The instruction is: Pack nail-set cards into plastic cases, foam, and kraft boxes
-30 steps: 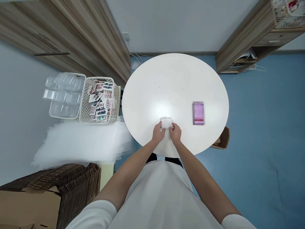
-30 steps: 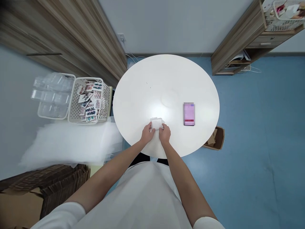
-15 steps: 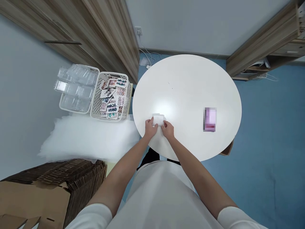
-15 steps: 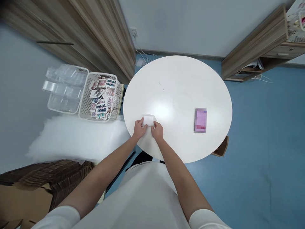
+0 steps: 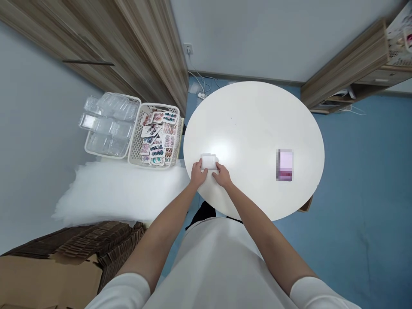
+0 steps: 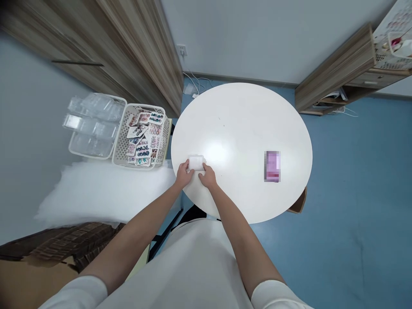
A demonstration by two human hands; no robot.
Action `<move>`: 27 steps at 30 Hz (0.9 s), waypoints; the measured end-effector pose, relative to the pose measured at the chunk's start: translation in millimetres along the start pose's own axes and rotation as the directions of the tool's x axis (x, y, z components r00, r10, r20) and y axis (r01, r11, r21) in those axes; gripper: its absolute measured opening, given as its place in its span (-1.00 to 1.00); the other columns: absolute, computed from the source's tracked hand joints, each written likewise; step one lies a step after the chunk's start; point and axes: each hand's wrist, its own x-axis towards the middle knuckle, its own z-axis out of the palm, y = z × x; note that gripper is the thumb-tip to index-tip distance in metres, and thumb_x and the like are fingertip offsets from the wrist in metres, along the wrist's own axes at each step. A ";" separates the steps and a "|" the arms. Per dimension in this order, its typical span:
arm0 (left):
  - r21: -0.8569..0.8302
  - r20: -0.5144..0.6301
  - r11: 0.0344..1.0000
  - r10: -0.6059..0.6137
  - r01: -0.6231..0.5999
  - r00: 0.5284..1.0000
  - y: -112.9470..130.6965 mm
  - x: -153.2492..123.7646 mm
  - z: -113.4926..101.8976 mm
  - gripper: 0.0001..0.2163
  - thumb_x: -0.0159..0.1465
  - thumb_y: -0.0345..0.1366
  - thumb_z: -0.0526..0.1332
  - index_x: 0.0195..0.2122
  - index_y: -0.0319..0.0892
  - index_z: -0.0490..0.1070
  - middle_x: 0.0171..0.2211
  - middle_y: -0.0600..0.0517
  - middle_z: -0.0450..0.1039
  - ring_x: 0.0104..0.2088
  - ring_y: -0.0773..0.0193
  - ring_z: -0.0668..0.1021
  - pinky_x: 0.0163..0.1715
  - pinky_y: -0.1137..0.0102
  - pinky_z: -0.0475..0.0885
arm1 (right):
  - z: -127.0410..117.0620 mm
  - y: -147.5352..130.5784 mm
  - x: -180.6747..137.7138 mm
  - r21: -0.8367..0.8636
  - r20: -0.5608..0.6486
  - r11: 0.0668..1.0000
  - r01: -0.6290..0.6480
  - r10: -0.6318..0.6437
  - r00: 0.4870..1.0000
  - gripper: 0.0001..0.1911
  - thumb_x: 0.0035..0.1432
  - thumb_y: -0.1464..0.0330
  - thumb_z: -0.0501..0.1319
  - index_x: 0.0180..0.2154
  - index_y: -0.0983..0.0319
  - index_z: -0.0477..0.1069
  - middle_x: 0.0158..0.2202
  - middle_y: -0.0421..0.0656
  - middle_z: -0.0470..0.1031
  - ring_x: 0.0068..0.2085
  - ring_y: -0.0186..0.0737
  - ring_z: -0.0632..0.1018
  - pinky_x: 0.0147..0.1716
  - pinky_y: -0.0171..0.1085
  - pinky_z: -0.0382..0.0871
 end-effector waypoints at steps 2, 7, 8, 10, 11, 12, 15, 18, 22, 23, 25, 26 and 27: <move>0.002 0.007 1.000 0.011 -0.011 1.000 -0.3 0.3 -0.6 -0.43 0.12 -0.28 0.12 0.18 -0.22 0.03 -0.07 -0.11 0.19 -0.06 0.18 0.34 -0.07 0.33 0.27 | -0.7 -3.4 -1.1 -0.029 0.001 1.000 -0.005 0.005 1.000 -0.31 -0.06 0.35 0.13 0.15 0.27 0.04 0.04 -0.02 0.24 0.04 -0.11 0.31 0.01 -0.17 0.21; -0.032 0.032 0.999 -0.033 0.034 0.999 -0.5 2.7 -3.9 -0.43 0.14 -0.25 0.11 0.17 -0.24 0.02 -0.03 -0.16 0.19 -0.05 0.16 0.35 -0.07 0.32 0.27 | -2.6 -7.6 -0.7 0.025 0.015 0.999 -0.046 0.046 0.999 -0.29 -0.08 0.30 0.15 0.14 0.25 0.04 0.07 -0.01 0.19 0.04 -0.10 0.30 0.01 -0.17 0.21; -0.043 0.035 0.998 -0.046 0.047 0.998 -0.3 2.6 -4.9 -0.45 0.15 -0.25 0.11 0.16 -0.23 0.03 -0.01 -0.16 0.18 -0.06 0.16 0.36 -0.08 0.33 0.28 | -2.8 -7.1 -0.4 0.045 0.015 0.997 -0.056 0.055 0.998 -0.28 -0.09 0.30 0.16 0.14 0.25 0.03 0.07 -0.02 0.18 0.03 -0.11 0.31 0.00 -0.18 0.22; -0.058 0.040 0.996 -0.064 0.067 0.997 0.0 1.7 -7.3 -0.49 0.16 -0.25 0.10 0.14 -0.23 0.08 0.01 -0.16 0.18 -0.07 0.17 0.38 -0.11 0.34 0.30 | -2.9 -5.9 -0.1 0.077 0.008 0.995 -0.069 0.069 0.998 -0.26 -0.10 0.30 0.17 0.15 0.23 0.02 0.09 -0.02 0.17 0.02 -0.11 0.32 -0.03 -0.18 0.24; -0.062 0.041 0.996 -0.068 0.070 0.997 0.0 0.9 -8.6 -0.50 0.16 -0.25 0.10 0.13 -0.23 0.09 0.01 -0.16 0.19 -0.08 0.17 0.38 -0.12 0.35 0.31 | -2.8 -5.5 -0.2 0.089 0.002 0.993 -0.074 0.074 0.997 -0.26 -0.10 0.30 0.17 0.15 0.23 0.02 0.10 -0.03 0.16 0.01 -0.11 0.33 -0.04 -0.19 0.26; -0.065 0.040 0.995 -0.069 0.071 0.997 -0.2 0.1 -9.8 -0.51 0.16 -0.24 0.10 0.12 -0.23 0.10 0.01 -0.17 0.19 -0.08 0.18 0.39 -0.13 0.35 0.31 | -2.8 -5.4 -0.3 0.098 -0.003 0.992 -0.078 0.079 0.997 -0.26 -0.10 0.30 0.17 0.15 0.22 0.02 0.10 -0.03 0.16 0.00 -0.11 0.34 -0.06 -0.19 0.27; -0.071 0.036 0.995 -0.065 0.068 0.997 -2.1 -2.3 -12.9 -0.51 0.17 -0.24 0.10 0.12 -0.22 0.10 0.01 -0.17 0.21 -0.08 0.18 0.39 -0.13 0.35 0.32 | -4.2 -7.0 -1.8 0.105 0.002 0.989 -0.101 0.102 0.995 -0.25 -0.09 0.30 0.16 0.16 0.22 -0.01 0.13 -0.02 0.12 -0.08 -0.15 0.40 -0.12 -0.23 0.32; -0.083 0.032 0.994 -0.062 0.065 0.998 -4.8 -4.2 -14.6 -0.51 0.17 -0.25 0.10 0.12 -0.23 0.10 0.00 -0.16 0.23 -0.09 0.19 0.40 -0.12 0.34 0.31 | -9.5 -9.8 -5.4 0.078 0.014 0.989 -0.124 0.123 0.992 -0.24 -0.08 0.31 0.15 0.17 0.23 -0.03 0.15 0.00 0.08 -0.18 -0.22 0.45 -0.16 -0.26 0.33; -0.109 0.031 0.991 -0.072 0.075 0.997 -7.0 -8.6 -14.6 -0.54 0.16 -0.27 0.11 0.10 -0.23 0.13 -0.01 -0.16 0.25 -0.08 0.20 0.39 -0.10 0.34 0.31 | -22.9 -7.3 -14.8 0.043 0.002 0.987 -0.155 0.155 0.988 -0.27 -0.06 0.31 0.14 0.17 0.20 -0.01 0.13 -0.02 0.13 -0.21 -0.25 0.46 -0.19 -0.28 0.33; -0.118 0.032 0.989 -0.082 0.085 0.996 -7.5 -10.6 -14.1 -0.54 0.16 -0.27 0.12 0.09 -0.22 0.14 -0.01 -0.16 0.25 -0.07 0.20 0.39 -0.10 0.34 0.31 | -26.9 -4.6 -18.3 0.043 -0.001 0.985 -0.168 0.168 0.986 -0.29 -0.05 0.30 0.14 0.16 0.19 0.00 0.10 -0.03 0.17 -0.22 -0.26 0.46 -0.20 -0.28 0.33; -0.139 0.038 0.984 -0.105 0.109 0.994 -9.0 -16.0 -12.1 -0.55 0.16 -0.28 0.12 0.09 -0.20 0.14 0.00 -0.15 0.25 -0.06 0.20 0.39 -0.11 0.34 0.32 | -35.0 3.8 -26.7 0.054 -0.006 0.980 -0.191 0.192 0.981 -0.33 -0.04 0.29 0.13 0.14 0.16 0.04 0.04 -0.07 0.25 -0.24 -0.28 0.46 -0.22 -0.28 0.34; -0.146 0.041 0.982 -0.117 0.122 0.992 -9.9 -19.4 -10.8 -0.55 0.16 -0.28 0.12 0.09 -0.20 0.14 0.01 -0.15 0.25 -0.06 0.20 0.39 -0.11 0.33 0.32 | -39.0 9.2 -31.8 0.064 -0.007 0.978 -0.197 0.197 0.980 -0.36 -0.04 0.28 0.13 0.12 0.15 0.06 0.01 -0.08 0.28 -0.25 -0.29 0.46 -0.23 -0.27 0.34; -0.152 0.043 0.979 -0.129 0.134 0.991 -10.8 -23.2 -9.4 -0.55 0.16 -0.28 0.12 0.09 -0.20 0.13 0.00 -0.16 0.25 -0.06 0.20 0.40 -0.12 0.33 0.33 | -42.7 15.0 -37.3 0.075 -0.007 0.977 -0.199 0.200 0.980 -0.39 -0.03 0.27 0.12 0.11 0.15 0.09 -0.02 -0.10 0.31 -0.26 -0.29 0.46 -0.24 -0.27 0.34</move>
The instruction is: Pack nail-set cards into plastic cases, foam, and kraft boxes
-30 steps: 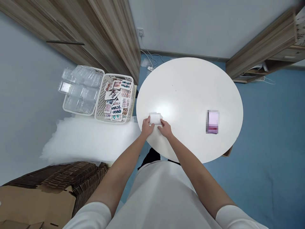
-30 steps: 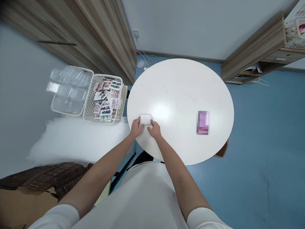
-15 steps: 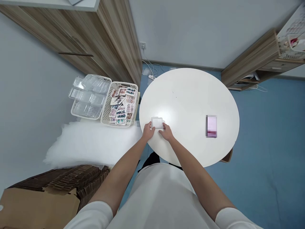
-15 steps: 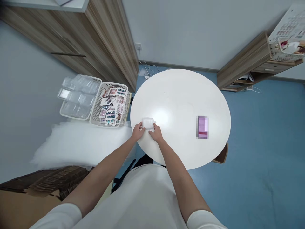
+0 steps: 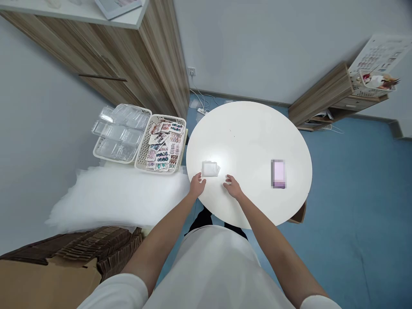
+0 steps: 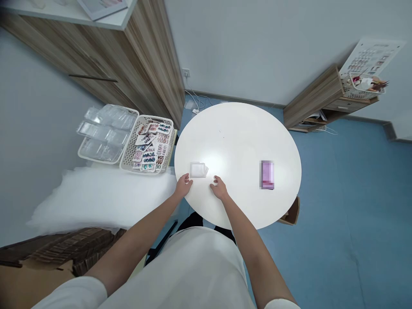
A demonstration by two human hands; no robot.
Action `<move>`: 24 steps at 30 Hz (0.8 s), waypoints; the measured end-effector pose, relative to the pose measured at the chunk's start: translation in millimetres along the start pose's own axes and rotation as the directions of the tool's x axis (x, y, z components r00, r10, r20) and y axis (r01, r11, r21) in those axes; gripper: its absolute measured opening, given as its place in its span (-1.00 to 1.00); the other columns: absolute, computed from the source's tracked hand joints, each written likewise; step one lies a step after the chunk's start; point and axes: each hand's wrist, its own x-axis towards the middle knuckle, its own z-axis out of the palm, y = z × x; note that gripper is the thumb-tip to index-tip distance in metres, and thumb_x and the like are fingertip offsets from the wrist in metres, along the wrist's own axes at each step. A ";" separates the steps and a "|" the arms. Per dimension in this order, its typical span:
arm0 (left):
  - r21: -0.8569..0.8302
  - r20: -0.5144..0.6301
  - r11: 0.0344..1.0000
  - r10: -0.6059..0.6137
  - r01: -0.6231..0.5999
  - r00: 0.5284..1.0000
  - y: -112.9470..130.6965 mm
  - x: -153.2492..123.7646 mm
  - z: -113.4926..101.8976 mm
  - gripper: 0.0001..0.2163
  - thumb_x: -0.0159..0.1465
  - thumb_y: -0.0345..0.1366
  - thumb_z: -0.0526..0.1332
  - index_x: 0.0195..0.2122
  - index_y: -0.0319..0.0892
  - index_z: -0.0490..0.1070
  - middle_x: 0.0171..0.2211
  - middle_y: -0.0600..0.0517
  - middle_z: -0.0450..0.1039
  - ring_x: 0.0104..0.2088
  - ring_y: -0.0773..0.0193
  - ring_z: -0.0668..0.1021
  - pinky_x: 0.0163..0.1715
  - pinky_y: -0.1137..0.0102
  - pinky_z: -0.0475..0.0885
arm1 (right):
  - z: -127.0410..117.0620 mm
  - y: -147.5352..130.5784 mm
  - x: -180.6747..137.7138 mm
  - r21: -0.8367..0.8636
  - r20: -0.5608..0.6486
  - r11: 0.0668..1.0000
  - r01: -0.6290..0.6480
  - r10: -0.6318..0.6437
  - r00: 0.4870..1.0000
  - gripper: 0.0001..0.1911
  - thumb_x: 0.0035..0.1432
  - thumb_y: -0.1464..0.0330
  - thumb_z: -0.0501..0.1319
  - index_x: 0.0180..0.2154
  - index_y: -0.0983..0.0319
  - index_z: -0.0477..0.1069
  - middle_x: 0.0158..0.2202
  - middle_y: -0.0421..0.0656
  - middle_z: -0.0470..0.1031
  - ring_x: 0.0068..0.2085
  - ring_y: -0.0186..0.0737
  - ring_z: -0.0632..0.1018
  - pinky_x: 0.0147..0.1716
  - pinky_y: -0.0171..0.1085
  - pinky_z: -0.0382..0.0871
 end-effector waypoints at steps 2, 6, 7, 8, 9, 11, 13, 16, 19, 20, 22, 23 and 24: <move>-0.008 -0.004 1.000 -0.020 0.020 1.000 -3.1 -8.5 2.9 -0.54 0.16 -0.28 0.12 0.10 -0.22 0.11 0.00 -0.16 0.26 -0.06 0.20 0.41 -0.12 0.33 0.33 | -8.3 13.4 -9.3 0.020 0.011 1.000 0.000 0.000 1.000 -0.44 -0.03 0.27 0.11 0.06 0.16 0.15 -0.08 -0.11 0.35 -0.28 -0.30 0.47 -0.27 -0.26 0.35; -0.020 -0.034 0.998 -0.052 0.051 0.998 -6.1 -31.5 7.5 -0.52 0.14 -0.28 0.14 0.09 -0.22 0.12 0.00 -0.17 0.26 -0.07 0.20 0.42 -0.13 0.33 0.36 | -24.5 31.9 -26.1 0.006 0.053 1.000 0.021 -0.021 0.998 -0.54 -0.02 0.28 0.09 -0.03 0.22 0.25 -0.19 -0.13 0.40 -0.30 -0.30 0.48 -0.27 -0.24 0.34; -0.029 -0.038 0.998 -0.061 0.060 0.997 -6.5 -38.6 8.2 -0.53 0.14 -0.27 0.14 0.08 -0.22 0.14 0.00 -0.18 0.27 -0.07 0.19 0.43 -0.15 0.33 0.36 | -28.2 33.4 -28.8 -0.008 0.066 0.999 0.036 -0.036 0.997 -0.56 -0.02 0.29 0.09 -0.05 0.23 0.27 -0.20 -0.13 0.41 -0.30 -0.30 0.48 -0.26 -0.24 0.34; -0.042 -0.040 0.997 -0.067 0.065 0.997 -7.0 -46.4 8.8 -0.55 0.13 -0.27 0.14 0.06 -0.23 0.16 0.00 -0.18 0.27 -0.08 0.19 0.44 -0.16 0.33 0.37 | -31.4 33.5 -30.8 -0.022 0.084 0.998 0.059 -0.057 0.995 -0.58 -0.02 0.29 0.08 -0.08 0.24 0.29 -0.22 -0.13 0.41 -0.29 -0.30 0.48 -0.25 -0.24 0.34; -0.059 -0.041 0.996 -0.067 0.064 0.997 -7.9 -55.0 9.1 -0.57 0.13 -0.26 0.14 0.04 -0.23 0.19 -0.02 -0.18 0.29 -0.10 0.19 0.45 -0.17 0.33 0.38 | -33.7 32.4 -32.1 -0.035 0.102 0.995 0.089 -0.085 0.991 -0.60 -0.02 0.29 0.08 -0.10 0.24 0.30 -0.22 -0.13 0.42 -0.28 -0.29 0.49 -0.25 -0.25 0.34; -0.092 -0.045 0.995 -0.032 0.028 0.998 -10.5 -75.0 8.5 -0.62 0.12 -0.24 0.12 -0.02 -0.22 0.26 -0.10 -0.16 0.36 -0.14 0.19 0.47 -0.17 0.31 0.39 | -34.6 27.6 -33.7 -0.060 0.134 0.984 0.168 -0.159 0.978 -0.62 -0.02 0.29 0.07 -0.12 0.25 0.32 -0.24 -0.13 0.43 -0.27 -0.27 0.49 -0.26 -0.24 0.34; -0.110 -0.056 0.993 0.031 -0.037 0.998 -13.7 -99.5 6.2 -0.65 0.11 -0.19 0.12 -0.09 -0.18 0.33 -0.22 -0.11 0.43 -0.21 0.17 0.51 -0.19 0.27 0.41 | -30.1 21.0 -35.4 -0.092 0.175 0.961 0.261 -0.242 0.954 -0.64 -0.02 0.28 0.06 -0.14 0.25 0.33 -0.30 -0.14 0.46 -0.29 -0.25 0.50 -0.29 -0.24 0.34; -0.127 -0.125 0.989 0.058 -0.074 0.990 -17.0 -143.0 -1.4 -0.68 0.03 -0.10 0.17 -0.20 -0.08 0.41 -0.33 -0.09 0.47 -0.34 0.15 0.54 -0.31 0.24 0.45 | -13.9 8.5 -39.6 -0.156 0.352 0.910 0.384 -0.313 0.882 -0.64 0.00 0.28 0.03 -0.15 0.25 0.32 -0.52 -0.22 0.44 -0.38 -0.22 0.50 -0.36 -0.24 0.34; -0.120 -0.168 0.989 0.070 -0.091 0.983 -19.8 -188.3 -18.8 -0.66 0.05 -0.08 0.17 -0.14 0.01 0.39 -0.19 -0.08 0.46 -0.29 0.15 0.54 -0.34 0.28 0.46 | 13.8 -15.5 -49.8 -0.211 0.528 0.817 0.536 -0.366 0.766 -0.66 0.01 0.30 -0.01 -0.16 0.23 0.33 -0.61 -0.27 0.36 -0.44 -0.21 0.51 -0.43 -0.26 0.33; -0.119 -0.230 0.988 0.069 -0.098 0.971 -21.8 -203.0 -27.6 -0.66 0.06 -0.09 0.16 -0.11 0.04 0.37 -0.17 -0.05 0.45 -0.25 0.15 0.53 -0.29 0.28 0.44 | 25.9 -27.0 -56.1 -0.208 0.576 0.778 0.592 -0.392 0.717 -0.66 0.01 0.32 -0.02 -0.17 0.22 0.33 -0.61 -0.28 0.35 -0.44 -0.22 0.51 -0.42 -0.27 0.33; 0.043 -0.348 0.991 0.137 -0.130 0.928 -28.9 -231.6 -48.9 -0.67 0.11 -0.12 0.13 -0.07 0.04 0.35 -0.13 -0.02 0.43 -0.18 0.14 0.50 -0.19 0.29 0.40 | 53.4 -53.7 -73.6 -0.182 0.660 0.688 0.703 -0.445 0.606 -0.67 0.02 0.34 -0.04 -0.17 0.20 0.34 -0.58 -0.28 0.37 -0.44 -0.24 0.51 -0.37 -0.27 0.33; 0.116 -0.431 0.988 0.146 -0.106 0.890 -34.2 -245.6 -60.9 -0.68 0.13 -0.14 0.11 -0.08 0.02 0.35 -0.11 -0.01 0.42 -0.13 0.12 0.47 -0.13 0.28 0.36 | 68.4 -68.0 -84.5 -0.169 0.692 0.632 0.756 -0.470 0.548 -0.67 0.04 0.34 -0.05 -0.17 0.21 0.34 -0.54 -0.25 0.40 -0.43 -0.25 0.50 -0.36 -0.27 0.33; 0.180 -0.511 0.982 0.147 -0.062 0.847 -40.7 -259.6 -73.3 -0.69 0.15 -0.15 0.09 -0.08 -0.02 0.35 -0.10 -0.03 0.41 -0.08 0.09 0.44 -0.08 0.27 0.31 | 83.8 -82.3 -96.2 -0.152 0.715 0.573 0.805 -0.499 0.490 -0.66 0.06 0.32 -0.06 -0.16 0.21 0.34 -0.50 -0.22 0.43 -0.42 -0.25 0.50 -0.35 -0.27 0.33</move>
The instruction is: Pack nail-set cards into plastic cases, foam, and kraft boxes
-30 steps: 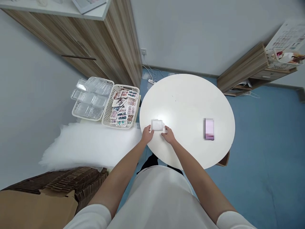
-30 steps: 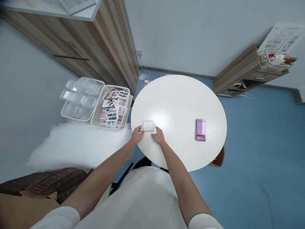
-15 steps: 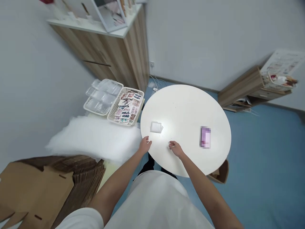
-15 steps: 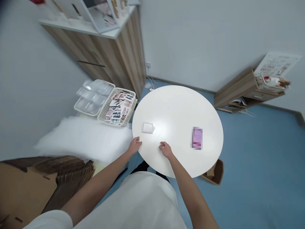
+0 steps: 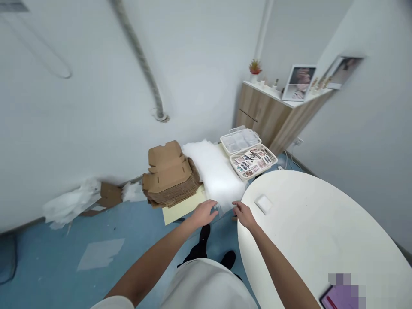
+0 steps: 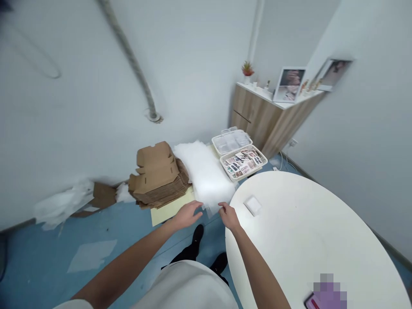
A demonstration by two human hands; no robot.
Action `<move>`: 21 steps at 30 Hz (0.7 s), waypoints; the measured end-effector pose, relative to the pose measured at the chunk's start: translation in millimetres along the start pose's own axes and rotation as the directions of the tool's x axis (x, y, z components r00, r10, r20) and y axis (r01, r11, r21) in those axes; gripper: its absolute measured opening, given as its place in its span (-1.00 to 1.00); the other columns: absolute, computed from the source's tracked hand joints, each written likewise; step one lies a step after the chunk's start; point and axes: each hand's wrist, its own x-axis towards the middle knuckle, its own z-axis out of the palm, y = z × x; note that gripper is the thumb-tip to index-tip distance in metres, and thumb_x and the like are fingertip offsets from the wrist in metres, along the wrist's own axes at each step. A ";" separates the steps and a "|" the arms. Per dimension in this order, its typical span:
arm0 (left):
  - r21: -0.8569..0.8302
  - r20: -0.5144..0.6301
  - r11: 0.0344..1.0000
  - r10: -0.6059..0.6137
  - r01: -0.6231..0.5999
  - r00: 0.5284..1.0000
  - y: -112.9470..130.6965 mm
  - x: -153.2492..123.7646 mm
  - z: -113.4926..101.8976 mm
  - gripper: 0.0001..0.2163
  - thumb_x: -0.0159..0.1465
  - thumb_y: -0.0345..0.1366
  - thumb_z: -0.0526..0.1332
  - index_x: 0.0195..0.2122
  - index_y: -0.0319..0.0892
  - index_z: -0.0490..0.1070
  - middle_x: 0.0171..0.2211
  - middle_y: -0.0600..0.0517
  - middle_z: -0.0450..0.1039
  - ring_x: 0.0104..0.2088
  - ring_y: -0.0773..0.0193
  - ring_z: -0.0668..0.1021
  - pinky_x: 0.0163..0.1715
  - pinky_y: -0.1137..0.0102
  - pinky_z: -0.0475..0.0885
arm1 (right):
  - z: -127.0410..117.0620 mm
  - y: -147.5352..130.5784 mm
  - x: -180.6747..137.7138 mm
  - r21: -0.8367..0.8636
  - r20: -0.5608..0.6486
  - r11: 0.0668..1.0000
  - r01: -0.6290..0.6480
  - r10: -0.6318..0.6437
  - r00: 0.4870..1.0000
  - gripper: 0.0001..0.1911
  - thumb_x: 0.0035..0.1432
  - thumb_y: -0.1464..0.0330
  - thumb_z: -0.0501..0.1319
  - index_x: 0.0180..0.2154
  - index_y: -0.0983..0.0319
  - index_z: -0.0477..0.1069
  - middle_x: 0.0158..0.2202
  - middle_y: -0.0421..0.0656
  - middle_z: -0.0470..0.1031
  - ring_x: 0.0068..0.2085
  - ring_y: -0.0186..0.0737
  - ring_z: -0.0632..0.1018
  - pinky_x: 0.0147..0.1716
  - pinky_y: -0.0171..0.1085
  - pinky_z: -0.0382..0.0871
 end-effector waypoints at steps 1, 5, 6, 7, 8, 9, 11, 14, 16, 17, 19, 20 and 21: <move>0.070 -0.075 0.997 -0.034 0.040 0.997 -8.9 -6.4 -17.3 -0.68 0.16 -0.15 0.07 -0.07 -0.05 0.35 -0.09 -0.05 0.40 -0.06 0.07 0.42 -0.06 0.26 0.29 | 5.8 -20.2 12.3 -0.050 0.018 0.997 0.064 -0.064 0.998 -0.67 0.06 0.29 -0.03 -0.15 0.21 0.34 -0.43 -0.19 0.45 -0.41 -0.25 0.49 -0.35 -0.27 0.33; 0.222 -0.315 0.940 -0.184 0.261 0.931 -53.8 -33.5 -88.2 -0.67 0.19 -0.14 0.03 -0.05 -0.10 0.32 -0.06 -0.10 0.37 -0.04 0.01 0.39 -0.07 0.19 0.25 | 36.3 -97.0 61.5 -0.284 0.043 0.925 0.254 -0.252 0.967 -0.65 0.02 0.26 0.10 -0.11 0.21 0.34 -0.27 -0.13 0.46 -0.36 -0.24 0.48 -0.27 -0.24 0.31; 0.236 -0.358 0.917 -0.225 0.321 0.906 -67.1 -40.3 -105.9 -0.66 0.18 -0.12 0.04 -0.05 -0.12 0.32 -0.08 -0.12 0.37 -0.06 0.00 0.40 -0.07 0.18 0.25 | 45.8 -114.1 74.0 -0.333 0.046 0.900 0.280 -0.281 0.959 -0.66 0.04 0.30 0.09 -0.11 0.21 0.33 -0.28 -0.13 0.47 -0.35 -0.23 0.48 -0.25 -0.24 0.30; 0.244 -0.393 0.891 -0.271 0.384 0.878 -80.9 -46.6 -123.0 -0.64 0.17 -0.11 0.05 -0.06 -0.13 0.32 -0.10 -0.14 0.38 -0.08 -0.01 0.40 -0.09 0.18 0.26 | 56.0 -129.9 86.4 -0.377 0.044 0.876 0.303 -0.310 0.950 -0.68 0.07 0.35 0.04 -0.10 0.21 0.34 -0.28 -0.12 0.47 -0.31 -0.22 0.48 -0.22 -0.24 0.28; 0.245 -0.428 0.860 -0.319 0.448 0.846 -95.2 -52.1 -139.1 -0.63 0.17 -0.10 0.05 -0.06 -0.16 0.32 -0.11 -0.17 0.38 -0.09 -0.02 0.41 -0.12 0.19 0.27 | 66.4 -144.2 98.5 -0.417 0.032 0.851 0.318 -0.336 0.941 -0.68 0.09 0.39 0.01 -0.09 0.22 0.34 -0.26 -0.09 0.46 -0.25 -0.19 0.47 -0.20 -0.24 0.27; 0.245 -0.459 0.833 -0.351 0.497 0.816 -109.8 -56.8 -153.8 -0.62 0.17 -0.10 0.04 -0.04 -0.17 0.30 -0.12 -0.18 0.37 -0.09 -0.03 0.40 -0.14 0.20 0.28 | 76.9 -156.9 110.1 -0.454 0.025 0.831 0.321 -0.348 0.937 -0.67 0.10 0.41 -0.01 -0.09 0.22 0.33 -0.25 -0.07 0.45 -0.22 -0.17 0.46 -0.19 -0.24 0.26; 0.249 -0.489 0.780 -0.411 0.574 0.769 -138.5 -62.5 -177.3 -0.61 0.16 -0.12 0.06 -0.02 -0.17 0.29 -0.11 -0.19 0.36 -0.08 -0.03 0.39 -0.16 0.22 0.29 | 96.8 -176.8 130.8 -0.516 0.021 0.797 0.313 -0.353 0.935 -0.66 0.11 0.38 0.00 -0.05 0.21 0.30 -0.20 -0.04 0.41 -0.19 -0.14 0.44 -0.21 -0.24 0.26; 0.244 -0.469 0.761 -0.450 0.601 0.760 -175.9 -62.3 -195.8 -0.57 0.14 -0.16 0.09 0.03 -0.19 0.25 -0.13 -0.19 0.37 -0.09 -0.01 0.40 -0.20 0.27 0.32 | 120.1 -192.5 153.3 -0.605 0.018 0.752 0.263 -0.317 0.948 -0.63 0.08 0.33 0.06 -0.04 0.21 0.25 -0.15 0.00 0.33 -0.20 -0.09 0.43 -0.29 -0.22 0.27; 0.199 -0.428 0.781 -0.474 0.592 0.770 -193.9 -58.3 -199.4 -0.55 0.15 -0.17 0.08 0.06 -0.19 0.20 -0.19 -0.16 0.40 -0.16 0.03 0.44 -0.27 0.31 0.34 | 130.5 -196.0 162.5 -0.653 0.017 0.718 0.239 -0.303 0.953 -0.67 0.08 0.36 0.06 -0.08 0.23 0.26 -0.17 0.03 0.32 -0.22 -0.07 0.43 -0.32 -0.21 0.26; 0.170 -0.406 0.794 -0.484 0.584 0.775 -200.5 -55.7 -200.0 -0.55 0.15 -0.18 0.08 0.07 -0.18 0.20 -0.23 -0.14 0.42 -0.20 0.05 0.46 -0.31 0.33 0.34 | 134.4 -196.8 165.7 -0.675 0.016 0.699 0.235 -0.305 0.952 -0.71 0.08 0.39 0.04 -0.11 0.23 0.27 -0.19 0.03 0.32 -0.23 -0.07 0.43 -0.32 -0.21 0.25; 0.121 -0.377 0.814 -0.492 0.568 0.785 -208.9 -50.5 -200.6 -0.59 0.15 -0.18 0.08 0.04 -0.16 0.24 -0.30 -0.10 0.44 -0.25 0.09 0.48 -0.36 0.36 0.34 | 140.2 -198.5 169.9 -0.716 0.019 0.659 0.233 -0.315 0.949 -0.75 0.09 0.44 -0.01 -0.16 0.23 0.27 -0.22 0.03 0.34 -0.24 -0.07 0.42 -0.33 -0.21 0.24; 0.108 -0.369 0.820 -0.492 0.562 0.789 -211.1 -48.2 -201.2 -0.61 0.15 -0.18 0.08 0.00 -0.15 0.27 -0.32 -0.08 0.44 -0.27 0.11 0.48 -0.37 0.37 0.34 | 142.3 -200.0 171.1 -0.731 0.020 0.642 0.229 -0.316 0.949 -0.76 0.09 0.46 -0.03 -0.18 0.23 0.27 -0.25 0.03 0.35 -0.25 -0.07 0.42 -0.34 -0.21 0.23; 0.100 -0.362 0.824 -0.492 0.558 0.791 -212.5 -46.3 -202.2 -0.64 0.14 -0.18 0.09 -0.04 -0.14 0.30 -0.34 -0.07 0.44 -0.28 0.12 0.48 -0.39 0.39 0.33 | 144.0 -202.1 171.7 -0.741 0.019 0.633 0.226 -0.316 0.949 -0.76 0.08 0.47 -0.04 -0.19 0.24 0.26 -0.27 0.02 0.35 -0.27 -0.08 0.42 -0.36 -0.22 0.22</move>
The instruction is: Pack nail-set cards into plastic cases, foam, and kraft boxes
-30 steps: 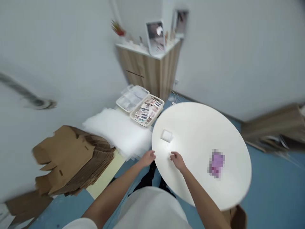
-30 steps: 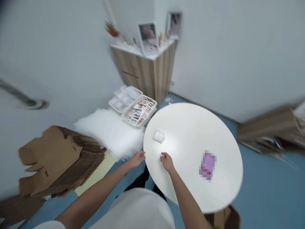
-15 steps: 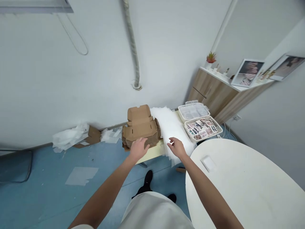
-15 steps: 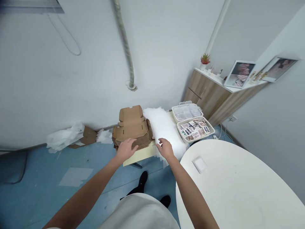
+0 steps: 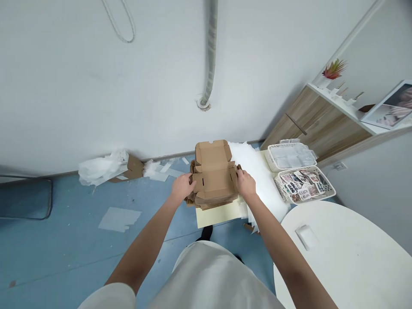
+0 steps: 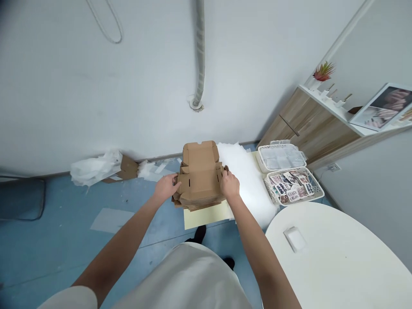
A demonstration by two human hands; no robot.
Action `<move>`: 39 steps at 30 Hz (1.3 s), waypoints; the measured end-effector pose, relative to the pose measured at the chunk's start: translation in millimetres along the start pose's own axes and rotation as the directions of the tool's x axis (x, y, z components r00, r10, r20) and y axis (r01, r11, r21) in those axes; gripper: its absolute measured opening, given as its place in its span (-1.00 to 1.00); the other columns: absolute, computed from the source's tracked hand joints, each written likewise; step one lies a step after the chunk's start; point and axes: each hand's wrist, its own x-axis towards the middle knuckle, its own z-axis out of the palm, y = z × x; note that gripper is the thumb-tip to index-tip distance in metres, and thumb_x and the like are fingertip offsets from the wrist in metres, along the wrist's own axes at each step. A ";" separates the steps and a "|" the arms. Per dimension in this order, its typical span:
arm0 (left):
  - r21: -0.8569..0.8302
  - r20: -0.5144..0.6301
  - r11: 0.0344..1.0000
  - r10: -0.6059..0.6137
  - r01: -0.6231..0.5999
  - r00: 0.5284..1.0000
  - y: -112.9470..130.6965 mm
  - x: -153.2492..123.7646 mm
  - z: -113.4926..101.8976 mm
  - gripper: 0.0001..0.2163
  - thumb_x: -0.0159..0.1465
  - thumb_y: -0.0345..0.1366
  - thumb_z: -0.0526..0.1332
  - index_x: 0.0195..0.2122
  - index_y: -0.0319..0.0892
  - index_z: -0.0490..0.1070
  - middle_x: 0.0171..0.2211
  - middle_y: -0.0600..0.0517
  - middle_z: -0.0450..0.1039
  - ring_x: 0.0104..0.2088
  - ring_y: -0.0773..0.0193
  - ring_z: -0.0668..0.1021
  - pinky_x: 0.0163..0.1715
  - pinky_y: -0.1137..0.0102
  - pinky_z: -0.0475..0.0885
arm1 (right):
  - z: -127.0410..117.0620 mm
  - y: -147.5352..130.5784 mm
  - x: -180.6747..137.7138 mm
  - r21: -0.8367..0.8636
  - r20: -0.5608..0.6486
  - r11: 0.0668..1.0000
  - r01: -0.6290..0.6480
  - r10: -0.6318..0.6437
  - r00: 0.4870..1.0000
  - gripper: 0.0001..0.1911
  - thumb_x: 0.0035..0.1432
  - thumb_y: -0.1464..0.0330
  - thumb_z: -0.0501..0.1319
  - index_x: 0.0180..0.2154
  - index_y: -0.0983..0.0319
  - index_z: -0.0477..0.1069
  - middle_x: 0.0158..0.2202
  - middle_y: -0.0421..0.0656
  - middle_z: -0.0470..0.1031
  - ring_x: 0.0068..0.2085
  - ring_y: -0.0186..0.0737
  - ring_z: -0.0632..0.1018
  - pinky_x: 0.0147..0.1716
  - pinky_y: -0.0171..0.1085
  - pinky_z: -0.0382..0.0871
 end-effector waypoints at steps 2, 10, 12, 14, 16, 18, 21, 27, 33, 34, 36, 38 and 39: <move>-0.014 0.023 1.000 -0.008 0.008 1.000 0.3 3.6 -1.6 -0.67 0.12 -0.19 0.10 -0.09 -0.15 0.33 -0.37 -0.05 0.44 -0.32 0.14 0.49 -0.44 0.41 0.32 | -3.0 -4.8 1.5 0.009 -0.009 1.000 -0.001 0.002 1.000 -0.76 0.07 0.47 -0.07 -0.20 0.24 0.22 -0.31 -0.01 0.37 -0.34 -0.11 0.42 -0.39 -0.23 0.21; -0.018 0.069 1.000 -0.009 0.011 0.998 -0.4 8.5 -6.0 -0.65 0.10 -0.19 0.12 -0.09 -0.17 0.32 -0.40 -0.06 0.46 -0.34 0.12 0.51 -0.51 0.41 0.28 | -30.2 -4.9 -11.3 0.331 -0.069 0.943 0.010 0.013 0.998 -0.70 0.06 0.41 -0.13 -0.12 0.24 0.06 -0.44 -0.15 0.36 -0.52 -0.19 0.36 -0.49 -0.27 0.17; -0.005 0.077 1.000 0.003 -0.002 0.997 0.9 9.6 -7.5 -0.63 0.10 -0.14 0.12 -0.09 -0.17 0.32 -0.40 -0.07 0.47 -0.33 0.10 0.51 -0.51 0.41 0.28 | -36.2 -3.0 -17.3 0.408 -0.105 0.912 0.035 0.009 0.994 -0.72 0.06 0.39 -0.12 -0.13 0.22 0.06 -0.43 -0.16 0.36 -0.52 -0.22 0.37 -0.49 -0.28 0.18; 0.011 0.082 1.000 0.013 -0.014 0.997 2.9 10.4 -9.5 -0.64 0.10 -0.10 0.12 -0.13 -0.17 0.34 -0.41 -0.07 0.46 -0.33 0.08 0.51 -0.50 0.39 0.29 | -40.9 -3.9 -22.9 0.436 -0.140 0.898 0.062 0.000 0.990 -0.73 0.06 0.38 -0.10 -0.14 0.21 0.08 -0.42 -0.17 0.37 -0.51 -0.24 0.38 -0.48 -0.29 0.20; 0.033 0.084 0.999 0.024 -0.027 0.996 4.8 10.5 -11.2 -0.67 0.10 -0.08 0.12 -0.19 -0.16 0.37 -0.42 -0.08 0.46 -0.33 0.07 0.51 -0.50 0.38 0.30 | -44.6 -7.9 -27.2 0.443 -0.197 0.891 0.097 -0.009 0.980 -0.74 0.04 0.39 -0.07 -0.16 0.20 0.11 -0.35 -0.14 0.41 -0.47 -0.24 0.42 -0.45 -0.28 0.24; 0.055 0.088 0.998 0.030 -0.035 0.996 6.2 9.8 -12.0 -0.70 0.09 -0.08 0.13 -0.25 -0.16 0.39 -0.42 -0.08 0.45 -0.34 0.06 0.51 -0.49 0.36 0.31 | -48.9 -14.0 -29.9 0.454 -0.275 0.879 0.143 -0.015 0.961 -0.74 0.03 0.41 -0.06 -0.17 0.19 0.12 -0.21 -0.06 0.41 -0.37 -0.23 0.46 -0.39 -0.27 0.27; 0.046 0.075 0.997 0.054 -0.057 0.996 7.4 7.9 -11.9 -0.73 0.08 -0.12 0.14 -0.29 -0.17 0.39 -0.38 -0.10 0.43 -0.31 0.05 0.50 -0.46 0.35 0.33 | -58.2 -21.6 -31.6 0.475 -0.339 0.864 0.164 0.007 0.941 -0.75 0.04 0.41 -0.04 -0.17 0.20 0.13 -0.16 -0.04 0.40 -0.32 -0.23 0.46 -0.37 -0.27 0.27; -0.052 -0.104 0.989 0.132 -0.137 0.986 13.9 5.8 -18.6 -0.68 0.07 -0.30 0.14 -0.12 -0.19 0.35 -0.18 -0.13 0.39 -0.13 0.06 0.44 -0.21 0.30 0.34 | -70.3 -11.5 -39.5 0.649 -0.265 0.758 0.060 0.151 0.952 -0.72 0.05 0.36 -0.01 -0.14 0.20 0.12 -0.44 -0.23 0.38 -0.51 -0.34 0.35 -0.49 -0.33 0.20; -0.438 -0.071 0.858 0.263 -0.267 0.962 36.8 13.3 -20.2 -0.63 0.19 -0.38 -0.01 0.05 -0.12 0.21 -0.08 -0.05 0.41 -0.10 0.17 0.45 -0.13 0.30 0.34 | -66.7 21.4 -68.3 0.862 -0.097 0.507 -0.014 0.193 0.976 -0.65 -0.03 0.34 0.10 -0.14 0.19 0.18 -0.29 -0.15 0.44 -0.33 -0.28 0.46 -0.39 -0.28 0.34; -0.495 -0.071 0.824 0.276 -0.274 0.959 44.2 14.7 -18.1 -0.63 0.21 -0.36 -0.01 0.07 -0.12 0.19 -0.05 -0.05 0.39 -0.07 0.17 0.44 -0.11 0.30 0.34 | -67.8 27.6 -75.9 0.872 -0.104 0.489 -0.020 0.225 0.969 -0.66 -0.04 0.34 0.11 -0.15 0.19 0.19 -0.25 -0.14 0.43 -0.32 -0.28 0.46 -0.38 -0.27 0.35; -0.586 -0.074 0.756 0.308 -0.291 0.949 64.1 16.0 -12.5 -0.63 0.23 -0.32 -0.01 0.09 -0.11 0.16 0.00 -0.05 0.34 -0.02 0.18 0.41 -0.07 0.28 0.32 | -72.3 39.9 -94.3 0.884 -0.125 0.466 -0.038 0.315 0.941 -0.68 -0.04 0.34 0.13 -0.17 0.18 0.21 -0.20 -0.13 0.42 -0.32 -0.28 0.46 -0.38 -0.26 0.37; -0.660 -0.045 0.686 0.371 -0.306 0.928 90.9 14.4 -5.3 -0.62 0.24 -0.29 -0.01 0.10 -0.11 0.13 0.02 -0.07 0.32 -0.01 0.19 0.40 -0.05 0.26 0.32 | -79.4 52.5 -117.7 0.895 -0.135 0.441 -0.067 0.411 0.901 -0.70 -0.05 0.33 0.15 -0.20 0.19 0.22 -0.19 -0.14 0.41 -0.32 -0.29 0.47 -0.38 -0.25 0.38; -0.695 -0.019 0.650 0.413 -0.309 0.910 106.5 12.2 -0.8 -0.61 0.24 -0.29 -0.01 0.11 -0.11 0.12 0.02 -0.07 0.32 -0.01 0.19 0.41 -0.04 0.26 0.32 | -83.4 59.0 -131.7 0.900 -0.138 0.428 -0.083 0.460 0.877 -0.71 -0.05 0.33 0.16 -0.22 0.19 0.22 -0.20 -0.14 0.41 -0.33 -0.30 0.47 -0.38 -0.25 0.39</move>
